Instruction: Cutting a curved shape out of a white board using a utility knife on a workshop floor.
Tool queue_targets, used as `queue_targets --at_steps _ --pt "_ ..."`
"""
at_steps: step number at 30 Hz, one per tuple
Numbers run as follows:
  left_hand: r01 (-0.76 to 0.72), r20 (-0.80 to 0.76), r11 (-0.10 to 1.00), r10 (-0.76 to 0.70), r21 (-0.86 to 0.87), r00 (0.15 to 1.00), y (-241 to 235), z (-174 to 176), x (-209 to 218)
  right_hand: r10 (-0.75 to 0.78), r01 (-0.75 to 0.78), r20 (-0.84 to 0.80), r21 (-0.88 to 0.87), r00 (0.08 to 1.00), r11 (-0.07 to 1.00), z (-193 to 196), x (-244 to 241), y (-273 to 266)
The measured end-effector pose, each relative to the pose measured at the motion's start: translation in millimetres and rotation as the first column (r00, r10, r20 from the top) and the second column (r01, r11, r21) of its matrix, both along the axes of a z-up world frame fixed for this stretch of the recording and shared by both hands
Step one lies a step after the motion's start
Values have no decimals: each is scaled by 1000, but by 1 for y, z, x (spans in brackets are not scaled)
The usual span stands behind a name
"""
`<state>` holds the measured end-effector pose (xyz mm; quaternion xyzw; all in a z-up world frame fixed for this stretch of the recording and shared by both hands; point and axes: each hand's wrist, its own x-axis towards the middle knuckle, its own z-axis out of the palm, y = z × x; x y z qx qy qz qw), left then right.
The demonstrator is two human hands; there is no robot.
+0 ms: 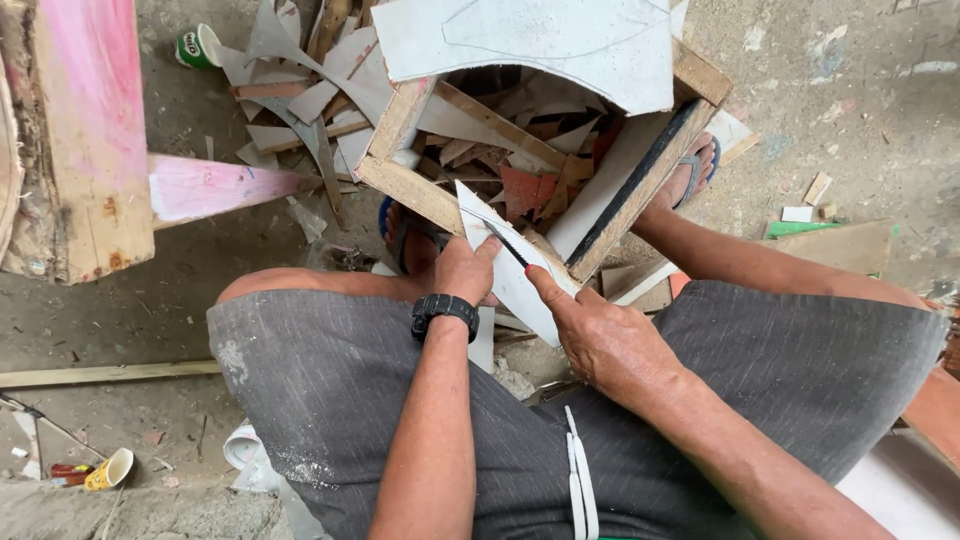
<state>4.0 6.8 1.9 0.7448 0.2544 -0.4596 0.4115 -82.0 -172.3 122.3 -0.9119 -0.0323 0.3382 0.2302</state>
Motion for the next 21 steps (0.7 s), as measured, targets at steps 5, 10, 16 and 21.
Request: queue_targets --at_steps 5,10,16,21 --pt "16 -42 1000 -16 9 999 -2 5 7 9 -9 -40 -6 999 1000 12 14 4" --pt "2 -52 1000 -2 -6 999 -2 8 9 -1 1 7 27 1000 1000 18 16 3" --pt "30 -71 1000 -30 -4 997 -2 23 10 1 -2 27 18 1000 1000 13 6 1" --pt "-19 -60 999 16 -48 998 2 18 9 43 -43 4 -86 999 995 22 12 15"
